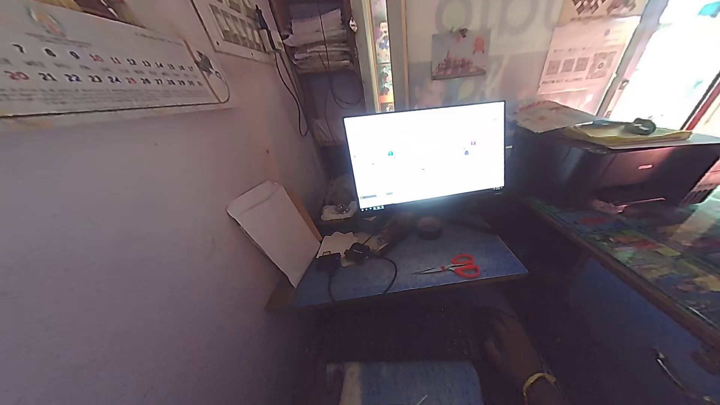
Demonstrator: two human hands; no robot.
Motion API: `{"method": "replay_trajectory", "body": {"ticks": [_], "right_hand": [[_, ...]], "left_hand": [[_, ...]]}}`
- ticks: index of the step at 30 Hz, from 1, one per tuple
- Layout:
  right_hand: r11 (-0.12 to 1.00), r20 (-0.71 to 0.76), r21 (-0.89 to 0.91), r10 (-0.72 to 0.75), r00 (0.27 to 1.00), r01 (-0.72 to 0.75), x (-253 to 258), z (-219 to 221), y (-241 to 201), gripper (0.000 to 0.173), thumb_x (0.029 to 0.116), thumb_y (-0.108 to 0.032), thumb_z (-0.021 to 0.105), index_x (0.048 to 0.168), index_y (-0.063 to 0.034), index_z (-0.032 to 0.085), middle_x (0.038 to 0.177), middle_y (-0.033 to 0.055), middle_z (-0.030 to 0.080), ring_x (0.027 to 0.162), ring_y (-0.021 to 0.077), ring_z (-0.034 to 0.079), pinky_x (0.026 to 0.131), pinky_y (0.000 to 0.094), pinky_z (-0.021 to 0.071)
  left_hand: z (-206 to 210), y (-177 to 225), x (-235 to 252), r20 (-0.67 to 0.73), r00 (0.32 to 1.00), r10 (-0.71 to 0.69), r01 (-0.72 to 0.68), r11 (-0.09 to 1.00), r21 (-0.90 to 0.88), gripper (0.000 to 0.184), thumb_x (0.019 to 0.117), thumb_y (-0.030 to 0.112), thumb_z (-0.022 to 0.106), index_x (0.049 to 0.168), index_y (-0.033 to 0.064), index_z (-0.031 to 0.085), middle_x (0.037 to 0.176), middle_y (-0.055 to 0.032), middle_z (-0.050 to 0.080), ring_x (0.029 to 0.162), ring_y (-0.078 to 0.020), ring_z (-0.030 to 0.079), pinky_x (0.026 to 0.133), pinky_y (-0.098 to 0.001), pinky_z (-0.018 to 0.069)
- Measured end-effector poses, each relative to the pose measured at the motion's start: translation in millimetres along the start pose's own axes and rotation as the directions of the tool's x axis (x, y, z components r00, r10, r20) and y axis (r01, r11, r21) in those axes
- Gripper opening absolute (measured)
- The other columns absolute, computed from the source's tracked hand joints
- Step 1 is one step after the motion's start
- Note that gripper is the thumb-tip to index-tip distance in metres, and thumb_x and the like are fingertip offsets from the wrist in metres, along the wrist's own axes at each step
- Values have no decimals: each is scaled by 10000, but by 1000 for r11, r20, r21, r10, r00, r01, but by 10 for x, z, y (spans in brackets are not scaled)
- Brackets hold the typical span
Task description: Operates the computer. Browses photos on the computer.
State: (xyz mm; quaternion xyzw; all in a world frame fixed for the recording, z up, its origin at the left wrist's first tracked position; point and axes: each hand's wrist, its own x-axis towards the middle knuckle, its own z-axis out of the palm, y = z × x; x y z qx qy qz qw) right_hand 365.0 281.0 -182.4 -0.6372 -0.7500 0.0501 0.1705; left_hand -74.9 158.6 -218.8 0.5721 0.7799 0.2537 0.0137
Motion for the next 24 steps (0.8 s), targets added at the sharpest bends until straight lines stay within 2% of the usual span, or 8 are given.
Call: {"method": "replay_trajectory", "body": {"ticks": [7, 11, 14, 17, 21, 24], "right_hand": [[999, 15, -28, 19, 1000, -19, -1, 16, 9, 548, 907, -327, 636, 1394, -77, 623, 1513, 181, 519, 1409, 387, 477, 1160, 523, 393], [1000, -1, -18, 5, 1000, -5, -6, -7, -5, 545, 907, -327, 629, 1389, -71, 630, 1509, 190, 523, 1397, 408, 486, 1155, 538, 392], [1000, 4, -21, 10, 1000, -10, 0, 12, 17, 559, 906, -348, 628, 1397, -82, 622, 1520, 175, 515, 1410, 393, 474, 1166, 529, 383], [1000, 5, -16, 0, 1000, 0, 12, 12, 23, 560, 904, -345, 628, 1397, -80, 623, 1514, 181, 519, 1405, 399, 477, 1162, 534, 385], [1000, -15, -26, -10, 1000, 9, 16, 54, 51, 542, 889, -336, 630, 1374, -93, 642, 1495, 169, 539, 1389, 387, 496, 1153, 529, 399], [1000, 2, -26, 0, 1000, 0, 17, 44, 45, 545, 899, -342, 629, 1382, -89, 634, 1508, 169, 526, 1401, 386, 483, 1163, 527, 387]], "left_hand": [[-12, 29, -2, 4, 1000, -14, 14, 1000, 14, 648, 1013, 452, 532, 1467, -10, 510, 1639, -240, 310, 1525, -397, 302, 1232, -516, 289], [-296, 311, 33, 142, 985, -94, 88, 995, 42, 658, 1041, 459, 458, 1483, -27, 478, 1628, -264, 315, 1519, -410, 309, 1238, -519, 267], [-141, 161, 11, 52, 997, -48, 47, 999, 19, 656, 1027, 472, 484, 1461, -19, 510, 1619, -260, 338, 1508, -411, 332, 1228, -532, 288], [-258, 268, 21, 116, 990, -75, 70, 997, 43, 662, 1039, 475, 442, 1483, -14, 484, 1625, -273, 315, 1507, -414, 333, 1224, -527, 291], [2, 14, -13, -18, 1000, -4, 4, 1000, -1, 646, 1013, 456, 527, 1472, 2, 507, 1628, -245, 330, 1516, -417, 312, 1225, -542, 291], [59, -45, -8, -36, 999, 21, -20, 1000, 11, 651, 1015, 458, 525, 1482, 6, 497, 1633, -234, 327, 1520, -412, 304, 1227, -541, 288]]}}
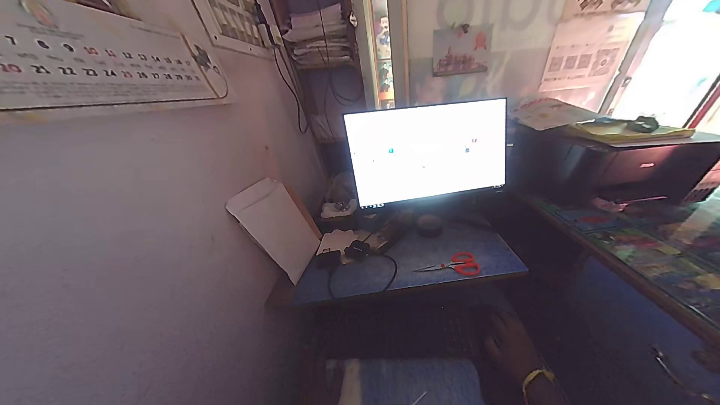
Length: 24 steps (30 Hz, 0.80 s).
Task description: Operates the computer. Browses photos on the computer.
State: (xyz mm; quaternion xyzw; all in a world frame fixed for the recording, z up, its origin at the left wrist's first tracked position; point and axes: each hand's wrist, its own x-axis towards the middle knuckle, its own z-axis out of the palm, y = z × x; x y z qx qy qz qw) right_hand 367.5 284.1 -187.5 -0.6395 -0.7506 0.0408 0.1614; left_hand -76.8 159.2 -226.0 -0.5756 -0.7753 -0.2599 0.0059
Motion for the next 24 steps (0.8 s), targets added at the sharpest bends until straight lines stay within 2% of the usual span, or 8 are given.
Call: {"method": "replay_trajectory", "body": {"ticks": [5, 9, 18, 20, 24], "right_hand": [[1000, 7, -1, 9, 1000, -9, 2, 13, 6, 551, 900, -349, 617, 1390, -95, 631, 1515, 166, 521, 1407, 376, 479, 1168, 521, 383], [1000, -41, -3, -14, 999, 14, 2, 29, 10, 548, 889, -335, 623, 1385, -101, 638, 1494, 162, 542, 1387, 371, 503, 1151, 517, 406], [1000, -23, 5, -9, 1000, 9, -8, 31, 14, 559, 896, -354, 618, 1401, -114, 626, 1504, 155, 534, 1392, 371, 497, 1153, 521, 402], [1000, 1, -3, -4, 1000, 4, -8, 31, 17, 571, 904, -377, 601, 1418, -128, 611, 1513, 145, 524, 1401, 365, 486, 1159, 517, 397], [1000, -42, 14, -25, 999, 26, -6, 20, -3, 544, 896, -354, 617, 1386, -119, 638, 1486, 149, 552, 1374, 378, 512, 1133, 532, 424]], "left_hand": [[-5, 4, -4, 3, 1000, -10, 10, 1000, -15, 657, 1006, 463, 540, 1464, -7, 513, 1622, -254, 335, 1507, -425, 326, 1217, -550, 302], [-32, 25, 14, 42, 999, -33, 33, 999, 7, 664, 1005, 456, 545, 1494, 11, 486, 1644, -236, 303, 1527, -402, 294, 1230, -532, 287], [-56, 31, 28, 63, 997, -36, 34, 999, 34, 666, 1007, 461, 539, 1497, 12, 484, 1648, -224, 301, 1529, -406, 287, 1230, -533, 287], [-44, 22, 17, 60, 998, -34, 32, 999, 26, 660, 1011, 463, 526, 1504, 28, 480, 1648, -224, 300, 1529, -409, 285, 1229, -535, 287], [-27, 2, 12, 50, 998, -26, 25, 1000, 20, 660, 1014, 475, 516, 1520, 55, 468, 1648, -224, 300, 1527, -403, 293, 1225, -539, 294]]}}
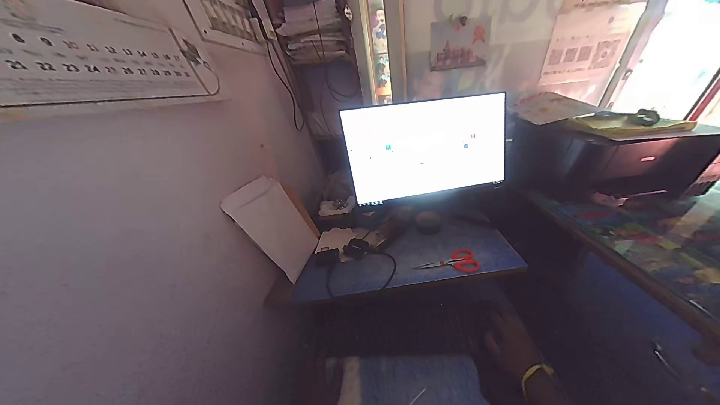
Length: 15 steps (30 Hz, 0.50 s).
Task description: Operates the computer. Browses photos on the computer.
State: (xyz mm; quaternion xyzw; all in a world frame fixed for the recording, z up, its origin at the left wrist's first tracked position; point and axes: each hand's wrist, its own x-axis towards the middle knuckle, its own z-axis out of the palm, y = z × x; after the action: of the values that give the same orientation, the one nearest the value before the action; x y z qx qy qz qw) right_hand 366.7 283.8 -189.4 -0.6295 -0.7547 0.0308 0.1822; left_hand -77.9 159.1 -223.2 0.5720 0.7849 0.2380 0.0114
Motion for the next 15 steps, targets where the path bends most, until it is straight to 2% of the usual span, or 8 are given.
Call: {"method": "replay_trajectory", "body": {"ticks": [5, 9, 11, 13, 15], "right_hand": [[1000, -4, 18, 9, 1000, -9, 34, -43, -32, 539, 893, -333, 629, 1391, -124, 635, 1489, 143, 550, 1375, 373, 510, 1135, 534, 420], [1000, -30, 7, 7, 1000, -7, 56, -85, -70, 542, 888, -332, 646, 1381, -108, 643, 1476, 186, 553, 1342, 413, 536, 1112, 556, 438], [999, 22, -18, 36, 999, -36, 73, -82, -62, 566, 909, -359, 638, 1408, -92, 614, 1500, 215, 519, 1361, 414, 522, 1129, 559, 422], [998, 62, -27, 51, 997, -49, 83, -89, -56, 587, 918, -376, 643, 1415, -67, 601, 1489, 238, 521, 1364, 417, 518, 1138, 555, 414], [998, 86, -15, 62, 994, -61, 90, -101, -66, 611, 910, -372, 671, 1429, -61, 587, 1463, 248, 541, 1360, 427, 517, 1143, 552, 406]], "left_hand": [[-53, 54, 23, -18, 1000, -8, 7, 1000, -14, 658, 1006, 458, 533, 1515, 46, 471, 1642, -231, 310, 1524, -418, 292, 1227, -540, 289], [-384, 337, 114, 160, 980, -118, 108, 992, 70, 724, 1000, 483, 506, 1552, 28, 403, 1635, -260, 301, 1512, -414, 319, 1220, -532, 307], [-377, 352, 118, 141, 980, -144, 135, 988, 70, 728, 979, 489, 545, 1522, 14, 446, 1637, -253, 304, 1510, -393, 331, 1217, -518, 317], [-339, 341, 122, 76, 986, -146, 141, 988, 62, 691, 933, 488, 604, 1424, 4, 554, 1580, -261, 397, 1472, -397, 391, 1190, -528, 356], [-422, 393, 124, 76, 989, -129, 123, 989, 83, 643, 929, 493, 612, 1357, 13, 617, 1499, -282, 486, 1404, -414, 473, 1141, -549, 407]]}}
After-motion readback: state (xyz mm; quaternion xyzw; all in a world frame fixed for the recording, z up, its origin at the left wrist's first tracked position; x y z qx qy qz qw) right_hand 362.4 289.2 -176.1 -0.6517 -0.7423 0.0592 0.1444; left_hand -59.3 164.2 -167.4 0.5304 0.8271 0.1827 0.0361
